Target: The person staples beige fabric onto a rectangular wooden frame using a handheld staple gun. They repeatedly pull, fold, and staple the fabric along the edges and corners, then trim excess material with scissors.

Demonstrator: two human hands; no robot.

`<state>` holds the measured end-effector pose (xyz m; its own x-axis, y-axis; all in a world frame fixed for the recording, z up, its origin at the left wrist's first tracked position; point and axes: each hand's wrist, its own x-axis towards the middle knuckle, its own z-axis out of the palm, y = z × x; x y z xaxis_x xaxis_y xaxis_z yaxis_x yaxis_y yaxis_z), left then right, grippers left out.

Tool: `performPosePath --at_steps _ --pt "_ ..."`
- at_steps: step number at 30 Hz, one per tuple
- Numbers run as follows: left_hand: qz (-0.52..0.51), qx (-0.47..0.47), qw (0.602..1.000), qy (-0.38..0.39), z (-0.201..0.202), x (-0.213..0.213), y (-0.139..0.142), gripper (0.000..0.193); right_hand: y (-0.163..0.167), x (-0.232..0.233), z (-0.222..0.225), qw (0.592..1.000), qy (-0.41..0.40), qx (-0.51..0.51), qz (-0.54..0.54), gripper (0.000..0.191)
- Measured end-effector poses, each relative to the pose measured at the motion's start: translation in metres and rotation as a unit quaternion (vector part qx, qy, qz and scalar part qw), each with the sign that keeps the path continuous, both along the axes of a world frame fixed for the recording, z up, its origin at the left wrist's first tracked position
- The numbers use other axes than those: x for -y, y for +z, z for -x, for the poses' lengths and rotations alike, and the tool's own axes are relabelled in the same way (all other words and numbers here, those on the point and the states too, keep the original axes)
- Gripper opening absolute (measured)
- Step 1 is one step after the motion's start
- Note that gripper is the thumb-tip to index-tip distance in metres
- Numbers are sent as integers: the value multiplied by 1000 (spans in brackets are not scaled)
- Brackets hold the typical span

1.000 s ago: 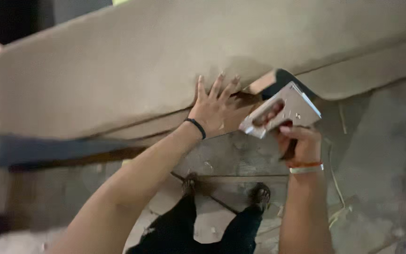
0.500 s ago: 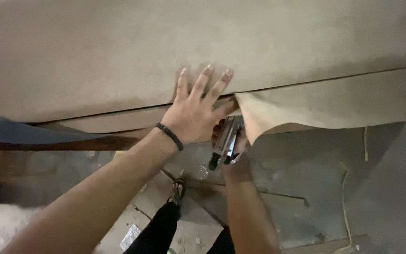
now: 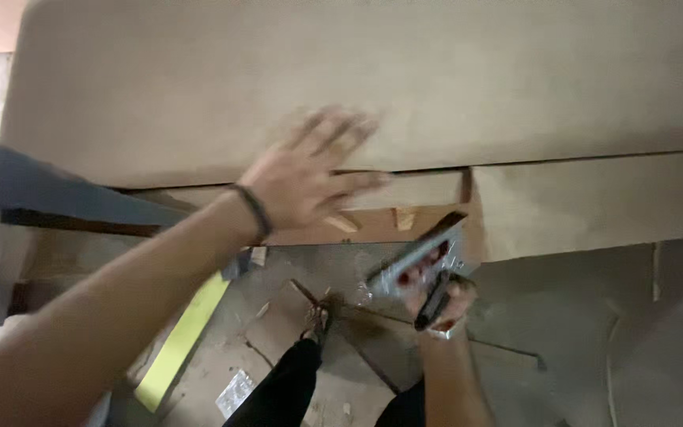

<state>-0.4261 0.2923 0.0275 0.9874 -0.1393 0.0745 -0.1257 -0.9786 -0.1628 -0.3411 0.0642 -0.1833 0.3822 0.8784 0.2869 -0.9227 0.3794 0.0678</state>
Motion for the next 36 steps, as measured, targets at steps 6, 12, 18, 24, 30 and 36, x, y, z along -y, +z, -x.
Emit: performPosePath --at_steps 6,12,18,24,30,36 --pt "-120 28 992 13 63 -37 -29 57 -29 -35 45 999 36 38 -12 43" --pt "-114 51 992 36 62 -35 -44 53 -56 -105 92 997 36 -42 -45 61" --pt "-105 99 989 14 70 -39 -49 49 -76 -157 77 990 112 -5 -90 59" --pt "-113 91 989 28 67 -43 -54 53 -75 -158 76 988 139 9 -68 53" --pt "-104 75 991 35 68 -40 -44 51 -38 -160 78 981 167 -9 -97 49" --pt "49 -34 992 107 76 -51 -34 55 -1 -119 103 979 186 53 70 52"
